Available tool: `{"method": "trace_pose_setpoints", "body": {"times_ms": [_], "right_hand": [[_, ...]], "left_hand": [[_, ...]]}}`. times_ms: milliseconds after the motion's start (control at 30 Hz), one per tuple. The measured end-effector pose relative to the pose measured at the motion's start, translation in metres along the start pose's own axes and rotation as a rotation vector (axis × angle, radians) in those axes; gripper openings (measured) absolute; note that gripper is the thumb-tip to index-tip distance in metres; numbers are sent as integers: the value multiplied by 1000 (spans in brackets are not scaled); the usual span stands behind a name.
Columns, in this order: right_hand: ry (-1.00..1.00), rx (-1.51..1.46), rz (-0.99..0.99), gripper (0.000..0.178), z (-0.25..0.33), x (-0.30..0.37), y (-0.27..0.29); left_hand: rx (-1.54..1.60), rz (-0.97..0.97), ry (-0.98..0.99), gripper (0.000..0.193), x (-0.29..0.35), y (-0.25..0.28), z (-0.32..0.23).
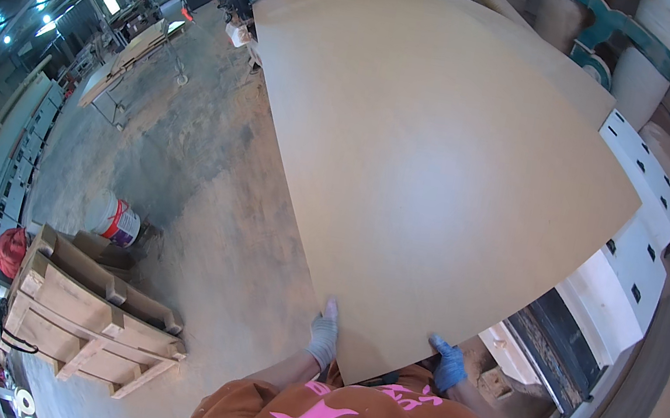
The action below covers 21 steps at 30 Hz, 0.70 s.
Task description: The person lifts a large wood panel from a stack and places it onto a machine. They then walk to a nearby table, pick up a printed label, and tear it from a roll before returning to the machine area.
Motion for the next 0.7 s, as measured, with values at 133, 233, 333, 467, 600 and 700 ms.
{"method": "trace_pose_setpoints", "body": {"times_ms": [133,233,333,467,600,700], "right_hand": [[105,99,-183,33,-19,30,50],[63,220,-148,33,-26,61,92],[149,111,-158,33,-35,94,135],[178,82,-121,20,-34,122,215],[168,19,-281,15,-34,139,294],[295,-61,-194,18,-40,142,314]], "left_hand": [[46,105,-130,54,44,6,38],[161,195,-4,63,78,5,77],[-168,197,-130,65,117,8,115],[-154,68,-7,66,151,-7,180],[-311,120,164,73,175,-11,224],[-313,234,312,79,187,-11,231]]}}
Point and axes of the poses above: each hand's wrist, its own x-axis away from the middle knuckle, its own y-axis out of the back of the hand, z = x × y, the point moved 3 cm from there along -x, towards the middle knuckle, and after that the axes turned 13 degrees about -x, right-handed, at the moved point
